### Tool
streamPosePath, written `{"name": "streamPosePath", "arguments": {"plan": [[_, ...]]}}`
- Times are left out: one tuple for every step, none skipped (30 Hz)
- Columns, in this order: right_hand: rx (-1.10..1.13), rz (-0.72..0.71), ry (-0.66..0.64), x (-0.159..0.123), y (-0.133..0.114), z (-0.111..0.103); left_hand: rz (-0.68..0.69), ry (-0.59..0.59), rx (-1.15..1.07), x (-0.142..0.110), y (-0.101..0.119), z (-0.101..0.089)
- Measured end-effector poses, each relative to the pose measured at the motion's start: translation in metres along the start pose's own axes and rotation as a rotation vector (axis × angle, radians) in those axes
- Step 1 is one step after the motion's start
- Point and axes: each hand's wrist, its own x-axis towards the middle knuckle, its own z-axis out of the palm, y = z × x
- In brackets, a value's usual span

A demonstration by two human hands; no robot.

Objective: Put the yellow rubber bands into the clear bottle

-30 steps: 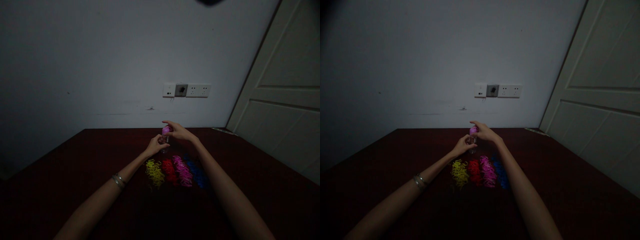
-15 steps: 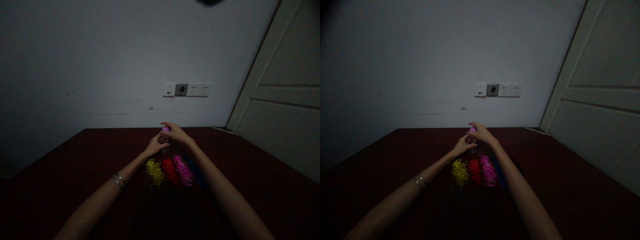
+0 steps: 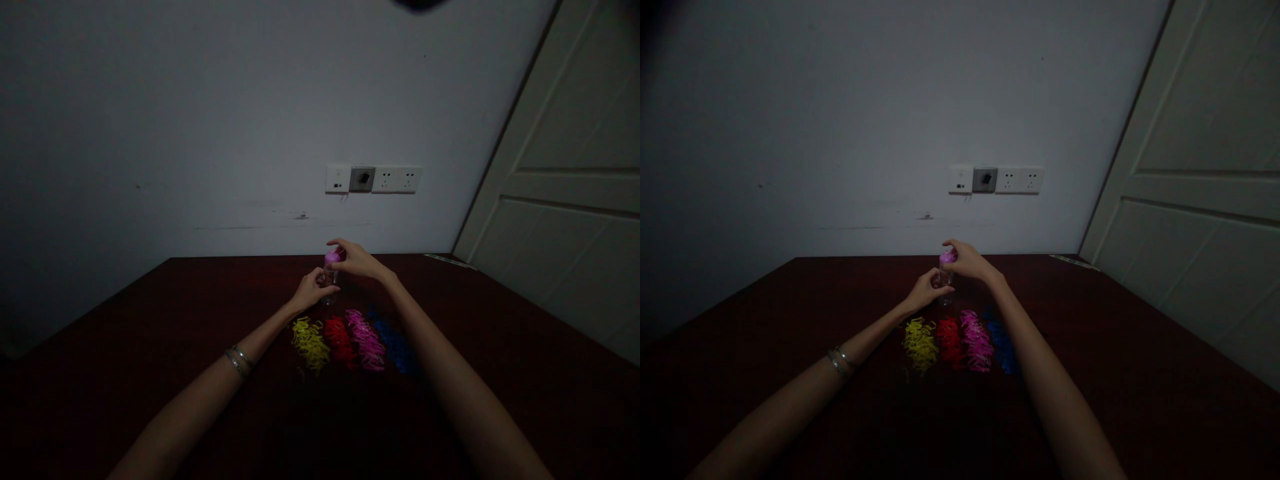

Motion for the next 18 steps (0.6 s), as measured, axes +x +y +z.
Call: {"name": "streamPosePath", "arguments": {"plan": [[0.016, 0.001, 0.007, 0.0, 0.0, -0.001, -0.009, 0.006, 0.003, 0.0, 0.0, 0.0], [0.032, -0.002, 0.016, 0.0, 0.0, -0.002, -0.017, 0.011, 0.007, 0.0, -0.001, 0.0], [0.046, -0.007, 0.03, 0.001, 0.001, -0.004, -0.022, 0.014, 0.01, 0.0, -0.001, 0.0], [0.055, -0.013, 0.049, 0.001, 0.002, -0.007, -0.024, 0.014, 0.009, 0.0, -0.001, 0.0], [0.058, -0.017, 0.073, 0.001, 0.004, -0.011, -0.025, 0.008, 0.004, 0.0, -0.002, 0.0], [0.049, -0.016, 0.099, 0.001, 0.007, -0.015, -0.026, 0.0, -0.004, 0.001, -0.002, 0.0], [0.025, -0.01, 0.123, 0.001, 0.01, -0.02, -0.027, -0.006, -0.014, 0.001, -0.003, 0.0], [-0.013, 0.005, 0.138, 0.0, 0.015, -0.024, -0.029, -0.012, -0.025, 0.001, -0.003, 0.0], [-0.063, 0.028, 0.134, 0.0, 0.02, -0.028, -0.031, -0.017, -0.036, 0.002, -0.004, -0.001], [-0.12, 0.062, 0.109, -0.002, 0.027, -0.03, -0.034, -0.022, -0.046, 0.003, -0.004, -0.001], [-0.178, 0.104, 0.056, -0.003, 0.033, -0.032, -0.037, -0.028, -0.057, 0.003, -0.004, -0.001], [-0.226, 0.149, -0.015, -0.005, 0.04, -0.032, -0.043, -0.039, -0.068, 0.004, -0.004, -0.001], [-0.259, 0.193, -0.094, -0.007, 0.046, -0.031, -0.049, -0.052, -0.078, 0.005, -0.004, -0.002], [-0.277, 0.235, -0.167, -0.009, 0.052, -0.028, -0.055, -0.067, -0.083, 0.005, -0.003, -0.002], [-0.284, 0.269, -0.226, -0.011, 0.056, -0.025, -0.057, -0.08, -0.083, 0.006, -0.003, -0.002], [-0.285, 0.294, -0.27, -0.012, 0.06, -0.021, -0.056, -0.088, -0.079, 0.006, -0.002, -0.003], [-0.286, 0.311, -0.303, -0.013, 0.062, -0.017, -0.052, -0.092, -0.071, 0.007, -0.001, -0.004], [-0.288, 0.323, -0.329, -0.014, 0.063, -0.013, -0.047, -0.092, -0.061, 0.007, 0.0, -0.004]]}}
